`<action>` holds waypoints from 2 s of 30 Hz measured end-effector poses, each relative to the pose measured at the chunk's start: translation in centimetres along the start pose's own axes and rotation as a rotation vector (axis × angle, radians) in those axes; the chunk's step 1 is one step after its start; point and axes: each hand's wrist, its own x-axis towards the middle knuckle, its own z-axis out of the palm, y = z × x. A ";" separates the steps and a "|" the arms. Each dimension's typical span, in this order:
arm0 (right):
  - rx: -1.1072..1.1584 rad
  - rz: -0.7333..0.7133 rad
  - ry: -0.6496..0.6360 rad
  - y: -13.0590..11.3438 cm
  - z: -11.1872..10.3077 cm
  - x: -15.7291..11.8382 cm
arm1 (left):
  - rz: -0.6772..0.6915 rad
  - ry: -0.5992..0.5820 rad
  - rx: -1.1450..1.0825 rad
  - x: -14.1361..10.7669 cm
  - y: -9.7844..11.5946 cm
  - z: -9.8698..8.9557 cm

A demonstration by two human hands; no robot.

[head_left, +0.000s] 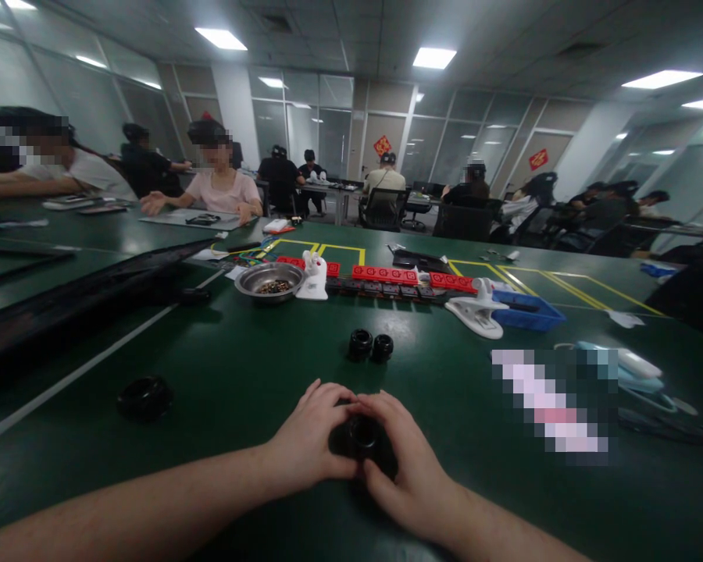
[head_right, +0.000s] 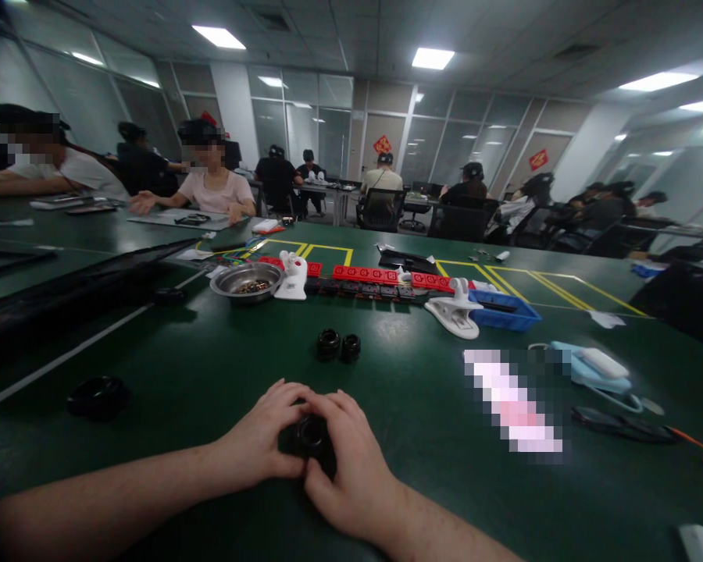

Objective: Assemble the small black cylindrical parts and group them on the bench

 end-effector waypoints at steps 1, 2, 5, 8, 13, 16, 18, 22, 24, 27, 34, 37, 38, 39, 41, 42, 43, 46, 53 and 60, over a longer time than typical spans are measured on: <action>-0.006 -0.031 -0.017 0.0 -0.1 -0.1 | 0.004 0.003 -0.002 0.0 0.0 0.0; -0.021 -0.046 -0.032 0.0 -0.2 -0.2 | 0.008 0.004 -0.005 0.0 0.0 -0.1; -0.093 -0.016 -0.012 0.1 0.0 -0.3 | 0.012 -0.004 -0.016 -0.1 -0.1 0.0; -0.122 0.023 0.074 0.1 0.3 -0.2 | 0.005 -0.014 -0.009 0.0 -0.3 0.1; -0.080 0.049 0.066 -0.1 0.2 0.1 | 0.011 -0.010 0.013 0.0 -0.3 0.3; -0.058 -0.037 0.021 -0.2 -0.2 0.0 | 0.020 0.005 0.011 0.0 -0.3 0.3; -0.073 -0.088 0.001 -0.2 -0.3 -0.1 | 0.029 0.007 0.009 0.0 -0.2 0.2; -0.115 -0.052 0.095 -0.1 0.1 -0.1 | 0.029 0.001 0.003 0.0 -0.2 0.1; -0.126 -0.017 0.184 0.0 0.3 -0.1 | 0.024 0.014 0.004 -0.1 -0.2 0.2; -0.146 0.021 0.220 0.1 0.5 -0.1 | 0.029 0.029 0.009 -0.1 -0.3 0.4; -0.093 -0.065 0.103 0.1 0.0 -0.3 | 0.036 0.027 -0.007 0.0 -0.2 0.3; -0.102 -0.057 0.120 0.1 0.0 -0.2 | 0.038 0.030 -0.011 0.0 -0.1 0.2; -0.105 -0.035 0.140 0.1 0.1 -0.1 | 0.036 0.031 -0.011 -0.1 -0.1 0.1; -0.105 -0.010 0.158 0.1 0.2 -0.1 | 0.033 0.032 -0.011 -0.1 0.0 0.1; -0.092 0.030 0.165 0.2 0.4 0.0 | 0.025 0.032 -0.008 -0.1 0.1 0.0; -0.080 0.037 0.155 0.2 0.5 0.0 | 0.020 0.031 -0.006 -0.2 0.1 0.0; -0.065 0.033 0.142 0.1 0.4 0.0 | 0.016 0.030 -0.004 -0.2 0.2 0.0; -0.008 -0.036 0.101 0.1 0.2 -0.1 | 0.015 0.033 -0.004 -0.2 0.1 0.0; -0.074 0.043 0.150 0.3 0.1 0.0 | 0.002 0.026 -0.013 -0.3 0.5 -0.3; -0.069 -0.060 0.065 -0.2 0.0 -0.2 | 0.015 0.013 -0.006 -0.2 0.9 -0.7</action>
